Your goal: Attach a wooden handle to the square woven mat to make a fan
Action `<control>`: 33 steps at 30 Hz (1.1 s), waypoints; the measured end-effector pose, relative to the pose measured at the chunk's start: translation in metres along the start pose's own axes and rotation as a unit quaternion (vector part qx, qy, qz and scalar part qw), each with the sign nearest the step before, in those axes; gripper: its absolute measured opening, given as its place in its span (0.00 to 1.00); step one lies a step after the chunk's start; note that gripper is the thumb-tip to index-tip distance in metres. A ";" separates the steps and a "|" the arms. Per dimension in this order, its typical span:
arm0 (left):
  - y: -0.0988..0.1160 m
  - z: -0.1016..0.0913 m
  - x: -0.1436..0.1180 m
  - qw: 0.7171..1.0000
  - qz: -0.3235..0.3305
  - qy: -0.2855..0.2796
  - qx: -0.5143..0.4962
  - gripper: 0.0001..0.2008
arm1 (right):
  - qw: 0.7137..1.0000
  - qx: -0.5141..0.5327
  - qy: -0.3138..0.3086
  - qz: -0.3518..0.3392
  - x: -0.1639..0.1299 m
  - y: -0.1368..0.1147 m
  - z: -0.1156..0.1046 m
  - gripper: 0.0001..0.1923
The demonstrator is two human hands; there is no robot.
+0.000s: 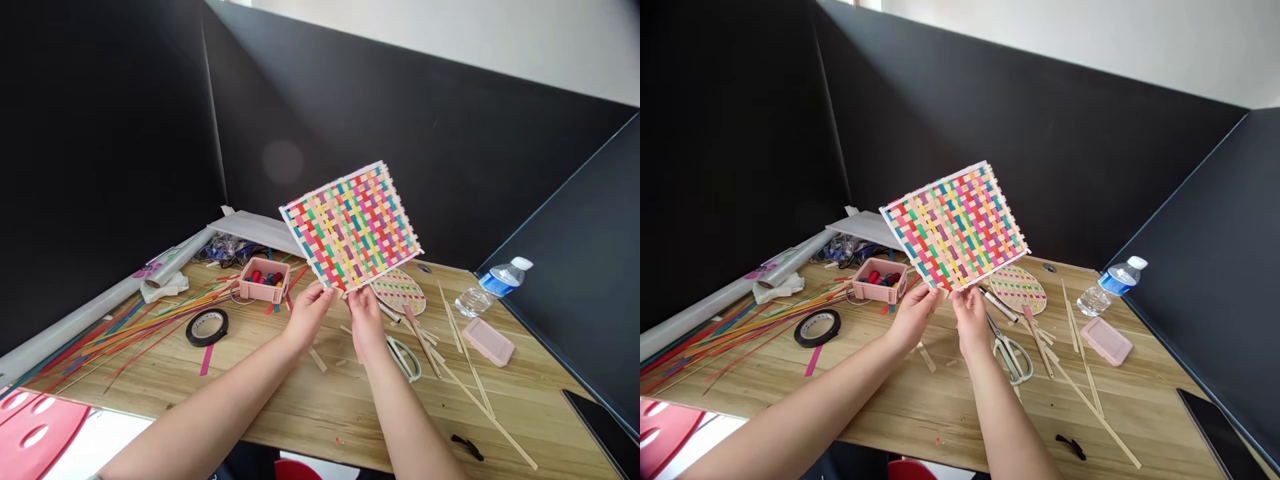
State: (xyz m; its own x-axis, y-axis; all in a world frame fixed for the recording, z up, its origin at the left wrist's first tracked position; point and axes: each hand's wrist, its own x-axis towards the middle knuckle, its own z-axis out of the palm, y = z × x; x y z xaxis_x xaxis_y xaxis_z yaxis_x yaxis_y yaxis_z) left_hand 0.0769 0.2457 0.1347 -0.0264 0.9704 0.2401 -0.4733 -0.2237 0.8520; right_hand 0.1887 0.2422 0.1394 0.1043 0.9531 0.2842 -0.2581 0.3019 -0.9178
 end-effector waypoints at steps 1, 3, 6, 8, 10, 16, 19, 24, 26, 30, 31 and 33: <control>0.001 0.000 0.001 1.000 0.004 0.002 -0.012 0.15 | 0.999 -0.027 -0.023 0.020 -0.001 0.002 0.000 0.22; 0.002 -0.001 0.002 0.999 0.003 0.004 -0.034 0.17 | 0.994 -0.068 -0.071 0.058 -0.003 0.006 0.002 0.23; 0.002 -0.003 0.003 0.999 -0.011 0.009 -0.040 0.16 | 0.985 -0.098 -0.115 0.078 -0.004 0.013 0.002 0.20; 0.003 -0.006 0.005 0.999 -0.016 0.018 -0.039 0.14 | 0.983 -0.124 -0.115 0.077 0.000 0.015 -0.004 0.21; 0.004 -0.010 0.011 0.998 -0.012 0.035 -0.052 0.15 | 0.981 -0.154 -0.101 0.062 0.007 0.014 -0.014 0.21; 0.010 -0.025 0.031 0.988 -0.011 0.110 -0.110 0.20 | 0.977 -0.201 -0.066 0.019 0.024 0.005 -0.042 0.23; 0.012 -0.031 0.036 0.984 -0.017 0.143 -0.107 0.22 | 0.973 -0.218 -0.066 0.025 0.025 0.008 -0.044 0.25; 0.014 -0.033 0.038 0.981 -0.025 0.164 -0.097 0.23 | 0.967 -0.241 -0.071 0.028 0.025 0.013 -0.044 0.28; 0.014 -0.033 0.038 0.982 -0.027 0.164 -0.094 0.23 | 0.965 -0.254 -0.066 0.021 0.025 0.011 -0.045 0.28; 0.013 -0.035 0.039 0.983 -0.034 0.157 -0.084 0.24 | 0.961 -0.272 -0.045 -0.004 0.023 0.003 -0.045 0.25; 0.012 -0.035 0.039 0.984 -0.037 0.152 -0.080 0.24 | 0.962 -0.271 -0.037 -0.012 0.023 0.001 -0.045 0.24; 0.010 -0.035 0.039 0.987 -0.052 0.134 -0.065 0.24 | 0.965 -0.262 -0.013 -0.032 0.022 -0.004 -0.045 0.23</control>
State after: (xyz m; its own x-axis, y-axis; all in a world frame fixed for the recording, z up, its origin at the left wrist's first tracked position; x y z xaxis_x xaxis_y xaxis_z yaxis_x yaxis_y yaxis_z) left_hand 0.0402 0.2841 0.1366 -0.1959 0.9806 0.0073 -0.5938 -0.1245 0.7949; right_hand 0.2352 0.2614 0.1368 0.0774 0.9349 0.3462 0.2688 0.3148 -0.9103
